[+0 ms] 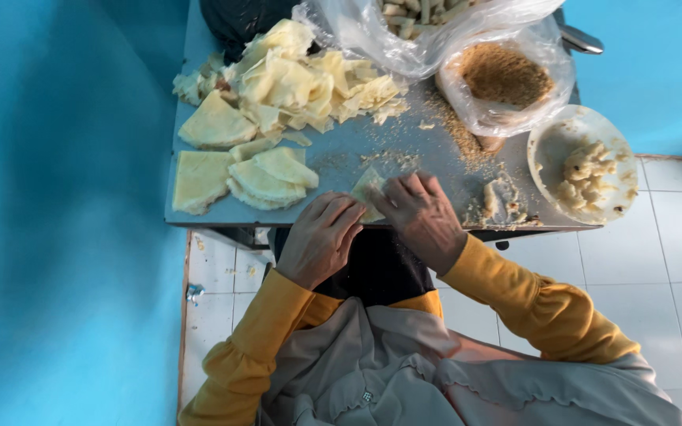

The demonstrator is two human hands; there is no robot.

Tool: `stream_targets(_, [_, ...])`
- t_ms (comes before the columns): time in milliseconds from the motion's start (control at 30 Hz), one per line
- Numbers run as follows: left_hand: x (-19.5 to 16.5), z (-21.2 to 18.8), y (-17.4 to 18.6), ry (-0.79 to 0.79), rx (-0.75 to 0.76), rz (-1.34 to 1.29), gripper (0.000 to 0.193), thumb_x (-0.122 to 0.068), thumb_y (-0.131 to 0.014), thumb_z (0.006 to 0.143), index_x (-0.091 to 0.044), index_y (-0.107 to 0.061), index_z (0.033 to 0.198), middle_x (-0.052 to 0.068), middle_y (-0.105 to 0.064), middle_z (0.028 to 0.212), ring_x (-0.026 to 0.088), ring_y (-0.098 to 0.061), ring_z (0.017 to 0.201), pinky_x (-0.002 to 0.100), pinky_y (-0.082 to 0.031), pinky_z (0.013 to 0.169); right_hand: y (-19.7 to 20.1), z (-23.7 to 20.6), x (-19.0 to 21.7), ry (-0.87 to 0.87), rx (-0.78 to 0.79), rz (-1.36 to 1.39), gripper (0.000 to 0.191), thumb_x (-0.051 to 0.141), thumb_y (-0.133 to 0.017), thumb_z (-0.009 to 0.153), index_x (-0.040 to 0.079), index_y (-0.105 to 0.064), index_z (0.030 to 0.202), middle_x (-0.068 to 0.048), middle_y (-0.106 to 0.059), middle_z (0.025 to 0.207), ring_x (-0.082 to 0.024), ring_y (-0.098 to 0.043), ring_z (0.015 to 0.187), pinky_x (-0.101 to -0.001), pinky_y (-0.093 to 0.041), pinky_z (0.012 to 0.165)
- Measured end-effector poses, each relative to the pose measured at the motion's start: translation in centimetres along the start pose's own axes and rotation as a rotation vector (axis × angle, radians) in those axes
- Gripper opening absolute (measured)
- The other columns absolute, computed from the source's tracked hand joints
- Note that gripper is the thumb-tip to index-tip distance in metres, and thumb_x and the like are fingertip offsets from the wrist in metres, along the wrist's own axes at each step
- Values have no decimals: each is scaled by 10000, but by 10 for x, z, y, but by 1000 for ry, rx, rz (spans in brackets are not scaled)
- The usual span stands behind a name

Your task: The person sits at a small table and folds thin pastry sheets by hand, rolling each piece into a small roll. They dip the ends of some rolls into a brown powdery filling from a plastic-lined container and place the finished rolls into a plastic bag of similar rolls on the table.

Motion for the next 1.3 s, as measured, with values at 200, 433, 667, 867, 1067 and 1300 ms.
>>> stream_targets(200, [-8, 3, 3, -39, 4, 27, 294, -95, -710, 928, -20, -660, 1209, 103, -641, 1193, 311, -604, 1159, 427, -510, 1032, 15, -13, -132, -268, -253, 375, 485, -149, -523, 760, 143, -776, 1052, -131, -666, 1161, -309, -637, 1107, -406, -582, 919])
stream_targets(433, [-9, 2, 5, -11, -9, -19, 292, -88, -708, 910, -19, -655, 1188, 115, -645, 1181, 322, -611, 1151, 426, -516, 1012, -21, 26, -224, -414, -178, 657, 198, -35, -680, 915, 31, -682, 1102, -120, -744, 965, -231, -746, 870, -359, -600, 757])
stream_targets(667, [5, -3, 9, 137, -111, -55, 205, -78, -694, 943, -23, -644, 1134, 138, -611, 1223, 349, -625, 1116, 423, -537, 943, -40, 47, -216, -474, -15, 389, 182, 50, -672, 879, 30, -580, 1035, -153, -678, 788, -364, -688, 688, -457, -550, 627])
stream_targets(867, [13, 2, 7, 263, -175, -17, 250, -130, -735, 921, 16, -575, 1046, 187, -530, 1178, 393, -567, 1068, 466, -483, 920, -14, 29, -236, -400, -222, 454, 165, -10, -716, 999, 34, -559, 1023, -123, -706, 912, -204, -722, 816, -346, -607, 693])
stream_targets(1067, [12, 1, 4, 382, -146, 35, 263, -133, -749, 886, 18, -572, 1008, 183, -526, 1143, 387, -552, 1048, 473, -467, 919, -30, 21, -158, -406, -38, 1303, 224, 33, -778, 908, 61, -587, 1020, -52, -657, 883, -108, -628, 691, -240, -566, 585])
stream_targets(1300, [15, 7, 2, 419, -113, 90, 245, -123, -767, 848, -2, -599, 980, 169, -555, 1115, 378, -563, 1058, 460, -477, 917, 10, 25, -11, 111, -99, 742, 273, 17, -724, 841, 55, -632, 1095, -101, -728, 1035, -248, -717, 970, -357, -618, 790])
Point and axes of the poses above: each hand's wrist, its own z-axis towards the middle knuckle, its own y-axis out of the back of the hand, x = y × z, the point moved 10 cm from there along z, towards the middle knuckle
